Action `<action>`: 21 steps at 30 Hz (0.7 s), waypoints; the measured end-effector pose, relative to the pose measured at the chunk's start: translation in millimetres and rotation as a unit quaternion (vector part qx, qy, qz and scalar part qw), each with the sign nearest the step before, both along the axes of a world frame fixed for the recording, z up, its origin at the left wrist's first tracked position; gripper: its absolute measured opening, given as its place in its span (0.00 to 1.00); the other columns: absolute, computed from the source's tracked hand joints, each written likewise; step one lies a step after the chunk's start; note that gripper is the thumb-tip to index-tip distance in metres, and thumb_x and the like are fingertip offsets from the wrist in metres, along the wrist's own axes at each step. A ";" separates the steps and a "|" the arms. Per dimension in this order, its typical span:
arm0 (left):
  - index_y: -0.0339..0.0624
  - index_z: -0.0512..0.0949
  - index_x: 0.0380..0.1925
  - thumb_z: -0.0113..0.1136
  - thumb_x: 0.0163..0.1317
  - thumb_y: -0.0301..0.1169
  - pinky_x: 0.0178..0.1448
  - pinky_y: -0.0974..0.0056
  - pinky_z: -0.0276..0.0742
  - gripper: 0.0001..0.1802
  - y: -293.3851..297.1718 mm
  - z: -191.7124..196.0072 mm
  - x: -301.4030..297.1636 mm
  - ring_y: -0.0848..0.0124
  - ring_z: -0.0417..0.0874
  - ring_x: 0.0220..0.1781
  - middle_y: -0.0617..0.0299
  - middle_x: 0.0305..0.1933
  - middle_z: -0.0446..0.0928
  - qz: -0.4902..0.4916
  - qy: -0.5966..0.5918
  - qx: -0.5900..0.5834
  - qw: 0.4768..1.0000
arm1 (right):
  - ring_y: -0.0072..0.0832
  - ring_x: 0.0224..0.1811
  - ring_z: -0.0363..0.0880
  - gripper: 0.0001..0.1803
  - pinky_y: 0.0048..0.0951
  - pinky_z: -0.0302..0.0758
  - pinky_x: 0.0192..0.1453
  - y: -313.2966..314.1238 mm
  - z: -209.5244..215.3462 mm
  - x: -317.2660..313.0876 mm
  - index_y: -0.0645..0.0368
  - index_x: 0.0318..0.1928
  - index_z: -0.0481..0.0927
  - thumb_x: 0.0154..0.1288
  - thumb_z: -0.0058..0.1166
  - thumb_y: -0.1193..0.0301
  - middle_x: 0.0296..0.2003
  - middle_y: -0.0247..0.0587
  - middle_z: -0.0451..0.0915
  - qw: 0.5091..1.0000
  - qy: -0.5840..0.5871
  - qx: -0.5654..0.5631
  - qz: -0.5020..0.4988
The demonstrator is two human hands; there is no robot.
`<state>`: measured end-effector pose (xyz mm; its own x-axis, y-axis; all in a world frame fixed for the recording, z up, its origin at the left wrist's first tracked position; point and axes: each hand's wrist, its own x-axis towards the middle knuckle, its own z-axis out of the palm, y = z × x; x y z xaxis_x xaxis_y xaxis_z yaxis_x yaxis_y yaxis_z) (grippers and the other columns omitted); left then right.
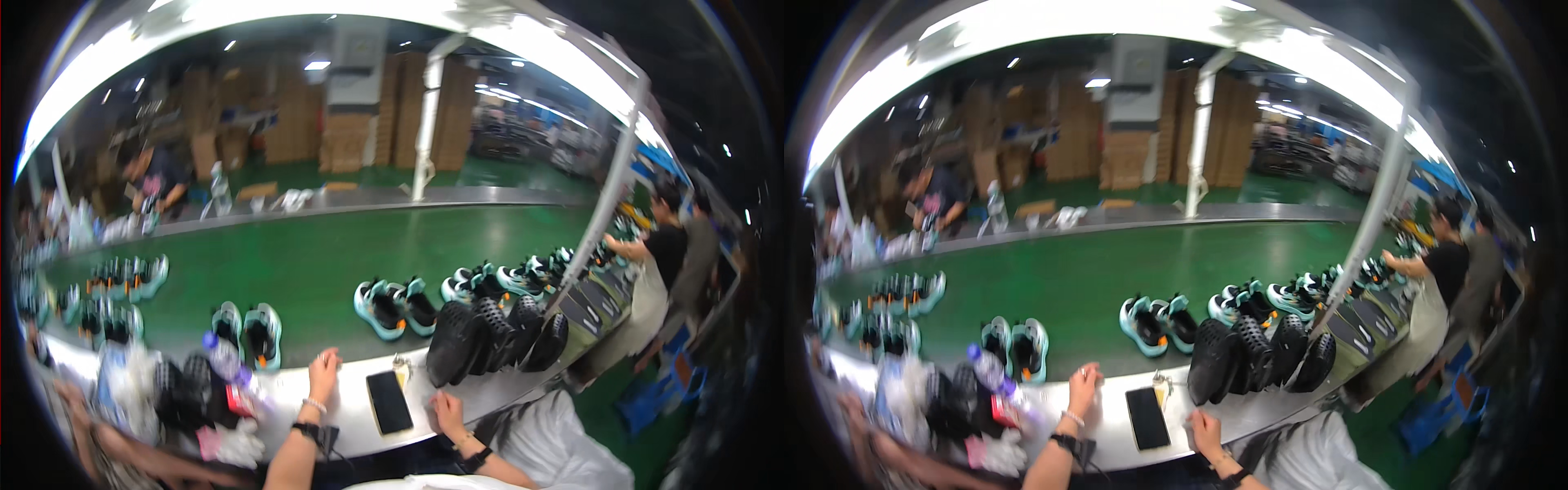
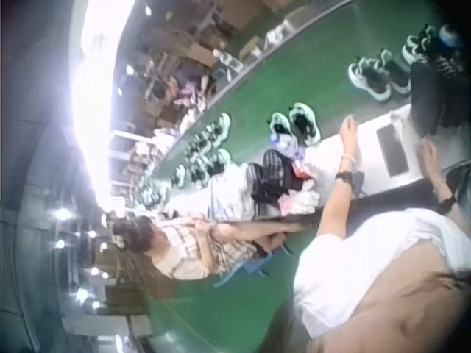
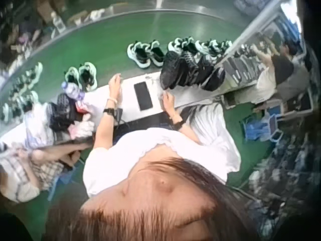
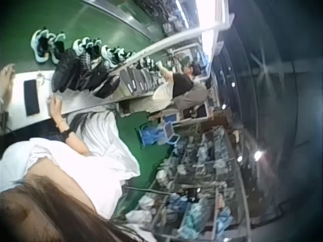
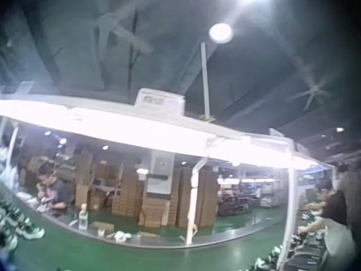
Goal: Check and arrange components for shoe assembly on a conveyor belt in a factory setting.
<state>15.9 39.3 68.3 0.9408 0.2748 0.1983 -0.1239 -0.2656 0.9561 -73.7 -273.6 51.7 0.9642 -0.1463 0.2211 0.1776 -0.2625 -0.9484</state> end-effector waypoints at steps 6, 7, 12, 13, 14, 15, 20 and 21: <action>0.37 0.80 0.47 0.55 0.64 0.30 0.58 0.55 0.75 0.14 -42.9 42.0 44.0 0.52 0.82 0.51 0.45 0.47 0.81 -0.069 -0.109 0.214 0.968 | 0.22 0.19 0.74 0.17 0.30 0.69 0.27 1.9 -11.5 3.8 0.60 0.32 0.84 0.72 0.48 0.63 0.15 0.39 0.75 0.999 -0.009 -0.017 -0.029; 0.37 0.80 0.46 0.54 0.64 0.30 0.57 0.54 0.74 0.14 -57.5 54.3 58.1 0.52 0.82 0.51 0.45 0.46 0.81 -0.089 -0.091 0.221 0.967 | 0.23 0.19 0.74 0.17 0.29 0.69 0.27 -0.7 -6.4 0.0 0.60 0.32 0.84 0.72 0.48 0.63 0.15 0.39 0.75 0.999 0.007 0.005 -0.034; 0.33 0.81 0.36 0.54 0.59 0.27 0.47 0.51 0.79 0.10 -90.9 64.1 146.9 0.46 0.84 0.40 0.43 0.35 0.83 -0.022 -0.095 0.405 0.909 | 0.22 0.19 0.73 0.16 0.29 0.68 0.27 -0.1 4.6 -3.0 0.58 0.33 0.85 0.72 0.49 0.63 0.15 0.39 0.75 0.999 0.018 0.028 -0.023; 0.33 0.82 0.34 0.55 0.58 0.27 0.48 0.51 0.80 0.10 -93.0 66.3 164.8 0.46 0.84 0.41 0.42 0.36 0.83 -0.038 -0.032 0.447 0.893 | 0.22 0.19 0.73 0.15 0.29 0.67 0.26 0.8 7.5 -1.1 0.58 0.34 0.84 0.72 0.49 0.63 0.16 0.41 0.74 0.999 0.032 0.041 -0.012; 0.32 0.83 0.33 0.56 0.57 0.27 0.49 0.51 0.80 0.10 -95.5 68.0 181.0 0.47 0.85 0.42 0.41 0.37 0.83 -0.053 0.031 0.486 0.872 | 0.40 0.29 0.80 0.17 0.39 0.72 0.37 9.0 10.8 -3.1 0.65 0.31 0.80 0.71 0.45 0.66 0.26 0.52 0.82 0.995 0.029 0.093 -0.030; 0.33 0.84 0.33 0.57 0.55 0.29 0.52 0.51 0.79 0.11 -96.6 65.6 196.7 0.48 0.85 0.45 0.40 0.39 0.83 -0.062 0.073 0.517 0.851 | 0.40 0.29 0.80 0.17 0.39 0.72 0.37 10.9 10.3 -0.7 0.66 0.30 0.79 0.71 0.45 0.66 0.26 0.53 0.81 0.995 0.025 0.094 -0.029; 0.37 0.84 0.42 0.60 0.54 0.31 0.60 0.57 0.77 0.16 -80.8 14.0 256.7 0.54 0.82 0.55 0.46 0.51 0.81 -0.103 0.222 0.561 0.791 | 0.44 0.32 0.80 0.13 0.41 0.72 0.38 15.8 15.0 0.0 0.67 0.32 0.79 0.68 0.46 0.70 0.28 0.55 0.81 0.998 -0.012 0.049 -0.035; 0.37 0.83 0.44 0.60 0.54 0.31 0.62 0.57 0.75 0.17 -94.3 11.4 263.2 0.54 0.81 0.57 0.45 0.53 0.80 -0.110 0.238 0.540 0.800 | 0.45 0.32 0.80 0.13 0.42 0.72 0.39 11.2 15.7 -0.8 0.66 0.32 0.79 0.68 0.46 0.70 0.28 0.55 0.81 0.998 0.004 0.048 -0.033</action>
